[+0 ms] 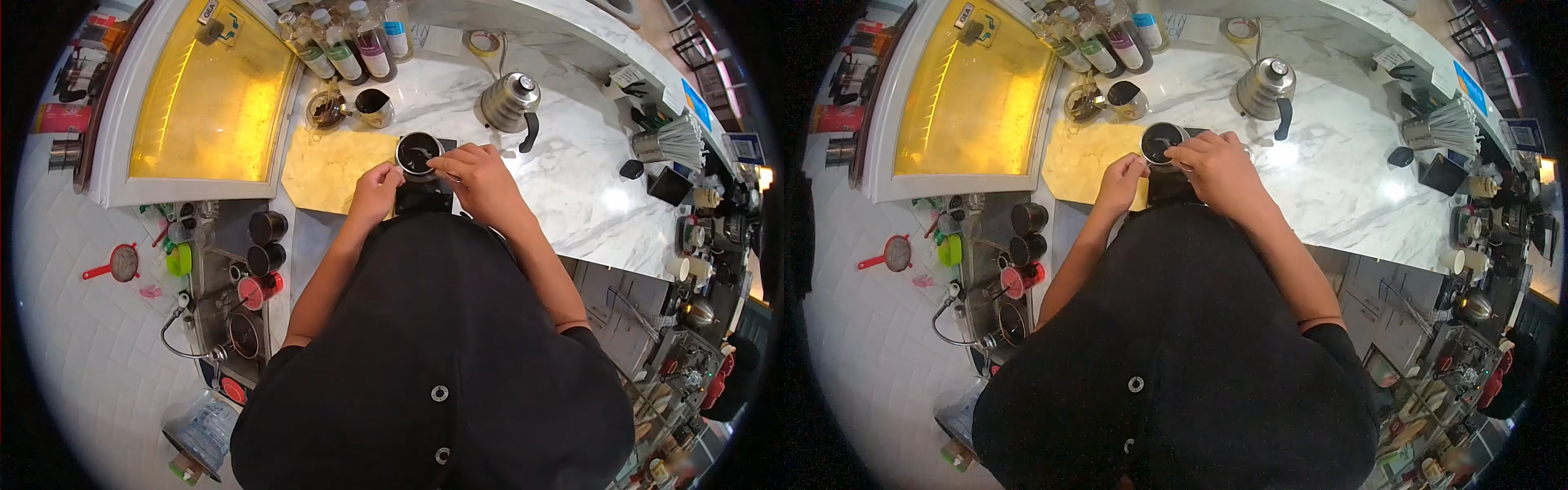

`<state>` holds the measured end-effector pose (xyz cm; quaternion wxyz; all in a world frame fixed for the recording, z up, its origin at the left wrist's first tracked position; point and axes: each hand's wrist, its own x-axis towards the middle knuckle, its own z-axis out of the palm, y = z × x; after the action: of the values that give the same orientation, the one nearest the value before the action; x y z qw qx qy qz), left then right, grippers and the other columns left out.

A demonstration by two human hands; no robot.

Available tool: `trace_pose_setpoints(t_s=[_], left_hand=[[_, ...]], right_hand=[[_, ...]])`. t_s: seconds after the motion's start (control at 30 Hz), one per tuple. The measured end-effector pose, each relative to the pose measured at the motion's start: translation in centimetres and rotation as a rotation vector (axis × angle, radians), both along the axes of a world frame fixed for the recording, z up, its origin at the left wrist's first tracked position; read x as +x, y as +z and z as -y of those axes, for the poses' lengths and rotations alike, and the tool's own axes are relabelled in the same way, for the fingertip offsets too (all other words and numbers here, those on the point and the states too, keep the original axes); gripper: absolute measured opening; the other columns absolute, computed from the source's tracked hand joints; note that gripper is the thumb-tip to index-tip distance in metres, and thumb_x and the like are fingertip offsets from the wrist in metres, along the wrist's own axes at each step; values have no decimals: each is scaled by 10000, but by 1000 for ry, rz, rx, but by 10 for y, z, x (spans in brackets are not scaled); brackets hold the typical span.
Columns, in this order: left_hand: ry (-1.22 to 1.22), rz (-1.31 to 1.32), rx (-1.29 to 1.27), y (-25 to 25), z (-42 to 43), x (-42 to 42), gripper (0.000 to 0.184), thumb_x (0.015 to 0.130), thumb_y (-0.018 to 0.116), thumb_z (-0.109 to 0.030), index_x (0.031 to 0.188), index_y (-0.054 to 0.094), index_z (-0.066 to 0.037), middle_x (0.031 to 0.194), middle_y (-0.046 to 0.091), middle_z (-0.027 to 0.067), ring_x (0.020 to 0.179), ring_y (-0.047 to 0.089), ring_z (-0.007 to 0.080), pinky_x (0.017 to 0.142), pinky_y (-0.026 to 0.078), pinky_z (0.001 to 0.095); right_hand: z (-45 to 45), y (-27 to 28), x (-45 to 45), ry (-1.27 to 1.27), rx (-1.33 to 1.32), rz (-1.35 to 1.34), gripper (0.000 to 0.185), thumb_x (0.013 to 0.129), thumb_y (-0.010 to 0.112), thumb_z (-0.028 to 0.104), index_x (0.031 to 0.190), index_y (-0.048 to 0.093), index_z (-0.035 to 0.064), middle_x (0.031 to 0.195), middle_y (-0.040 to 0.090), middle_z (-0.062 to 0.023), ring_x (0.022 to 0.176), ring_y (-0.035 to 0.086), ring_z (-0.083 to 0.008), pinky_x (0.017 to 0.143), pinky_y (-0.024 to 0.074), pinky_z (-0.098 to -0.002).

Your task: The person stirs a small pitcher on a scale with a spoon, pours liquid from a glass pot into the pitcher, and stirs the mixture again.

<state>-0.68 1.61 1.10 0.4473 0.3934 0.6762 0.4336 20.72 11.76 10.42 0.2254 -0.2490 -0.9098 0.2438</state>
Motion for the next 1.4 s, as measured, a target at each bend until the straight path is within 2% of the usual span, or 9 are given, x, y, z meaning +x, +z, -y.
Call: trace_pose_setpoints(t_s=[0.17, 0.27, 0.47, 0.53, 0.6, 1.07, 1.17, 1.23, 1.4], left_hand=[[2, 0, -4, -3, 0, 0, 301, 1014, 550, -240, 896, 651, 19, 837, 662, 47, 855, 615, 138, 838, 476, 295], [29, 13, 45, -5, 0, 0, 280, 1007, 585, -218, 871, 664, 13, 804, 656, 13, 773, 586, 83, 738, 470, 253], [23, 4, 42, -3, -2, 0, 278, 1005, 589, -219, 877, 667, 15, 802, 663, 21, 778, 600, 92, 752, 476, 257], [-8, 0, 1, -1, -1, -1, 298, 1022, 541, -230, 884, 644, 14, 840, 655, 39, 861, 611, 132, 843, 474, 292], [-12, -7, -1, 3, -1, -1, 297, 1021, 542, -229, 880, 643, 13, 837, 654, 38, 858, 610, 131, 840, 475, 292], [-26, 24, -8, -1, -1, -3, 278, 1017, 552, -215, 882, 647, 9, 838, 653, 35, 859, 609, 124, 839, 472, 285], [7, 17, 44, -2, -2, -2, 267, 992, 587, -217, 882, 667, 13, 811, 675, 29, 785, 615, 101, 763, 481, 260], [-37, 11, -14, 3, -2, -3, 284, 1021, 544, -218, 896, 650, 14, 848, 660, 38, 868, 612, 128, 846, 474, 289], [-25, 8, 4, 5, -1, -1, 285, 1022, 541, -218, 892, 645, 13, 845, 656, 36, 866, 605, 124, 843, 471, 289]], right_hand=[[0, -1, -1, -52, 66, 4, 201, 900, 713, 89, 1100, 726, 105, 995, 719, -40, 995, 646, -226, 866, 428, -390], [-1, -5, -1, -48, 107, 14, 218, 890, 706, 102, 1106, 715, 129, 1003, 715, -16, 994, 644, -215, 875, 426, -404], [1, -2, -3, -50, 82, 9, 207, 892, 706, 100, 1097, 713, 125, 1010, 718, -14, 998, 644, -210, 881, 421, -406], [1, -3, -3, -61, 83, 4, 187, 902, 711, 82, 1088, 721, 105, 1011, 722, -31, 1000, 645, -215, 877, 416, -394], [0, -5, -1, -84, 102, 5, 213, 889, 700, 123, 1100, 707, 148, 1007, 714, 6, 1001, 646, -200, 892, 426, -420], [1, -2, -1, -75, 114, 7, 230, 868, 713, 86, 1094, 711, 127, 1009, 723, -9, 1002, 652, -200, 888, 425, -419], [1, -1, -2, -60, 101, 11, 219, 873, 710, 87, 1088, 714, 126, 1013, 727, -13, 1001, 653, -201, 889, 425, -418], [2, -3, -3, -58, 94, 8, 212, 876, 707, 85, 1085, 715, 125, 1014, 728, -15, 1001, 653, -203, 890, 425, -418], [0, -6, -1, -92, 98, -18, 253, 859, 701, 70, 1103, 709, 136, 1009, 721, -8, 1000, 651, -199, 891, 428, -421]])
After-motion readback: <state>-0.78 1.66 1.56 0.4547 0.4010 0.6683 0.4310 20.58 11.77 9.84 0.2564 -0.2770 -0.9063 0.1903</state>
